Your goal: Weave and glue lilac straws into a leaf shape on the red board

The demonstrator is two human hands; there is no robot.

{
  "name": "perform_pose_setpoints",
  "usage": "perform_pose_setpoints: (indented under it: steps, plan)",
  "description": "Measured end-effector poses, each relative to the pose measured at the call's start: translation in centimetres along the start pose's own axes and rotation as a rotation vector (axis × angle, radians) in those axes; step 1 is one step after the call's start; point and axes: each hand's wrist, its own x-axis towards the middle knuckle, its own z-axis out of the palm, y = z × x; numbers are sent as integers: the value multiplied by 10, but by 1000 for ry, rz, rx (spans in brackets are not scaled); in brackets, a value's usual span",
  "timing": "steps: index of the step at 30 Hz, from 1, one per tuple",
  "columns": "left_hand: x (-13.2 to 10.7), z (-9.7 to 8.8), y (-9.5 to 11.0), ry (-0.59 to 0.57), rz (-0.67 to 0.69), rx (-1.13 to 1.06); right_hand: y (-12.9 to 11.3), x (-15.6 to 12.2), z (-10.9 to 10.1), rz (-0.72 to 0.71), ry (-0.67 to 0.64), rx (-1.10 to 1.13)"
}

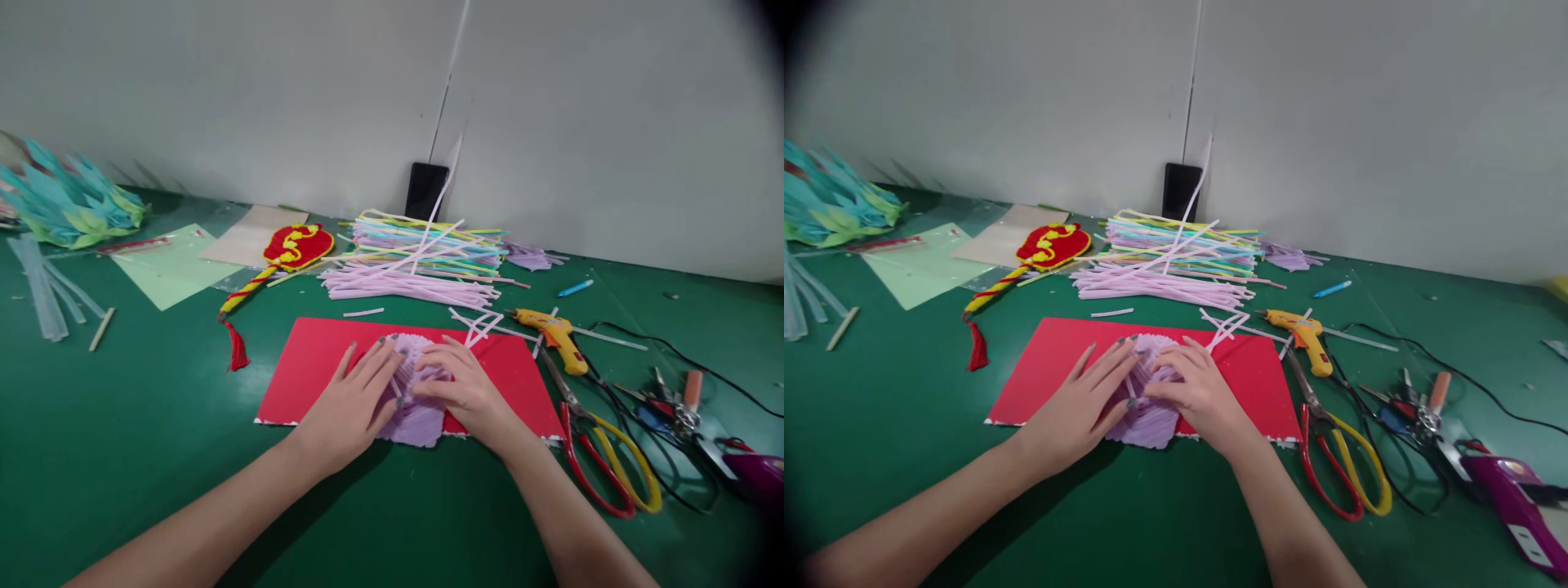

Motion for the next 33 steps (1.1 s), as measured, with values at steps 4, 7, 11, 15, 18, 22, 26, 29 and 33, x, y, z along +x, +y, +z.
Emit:
perform_pose_setpoints:
  steps: [4, 7, 11, 15, 18, 22, 26, 29, 33]
  plan:
    - [0, -2, 4, 42, 67, 50, -5, 1, -3, 2, 2, -15]
    - [0, -4, 6, 70, 65, 60, -4, 1, -3, -3, -5, -22]
    - [-1, -2, 5, 33, 70, 93, 2, -1, -1, 6, -4, -54]
    - [-3, -3, 7, 33, 69, 128, 7, -3, -1, 34, 0, -60]
    - [-3, -7, 9, 51, 47, 147, 8, -4, 0, 60, 4, -58]
    - [-3, -9, 11, 63, 41, 164, 8, -5, 1, 60, 10, -56]
    - [-5, -6, 11, 39, 49, 169, 9, -5, 1, 65, -14, -57]
    - [-7, -4, 12, -1, 52, 172, 8, -5, 0, 76, -22, -63]
    - [-8, -4, 13, -28, 55, 180, 6, -5, -1, 61, 2, -55]
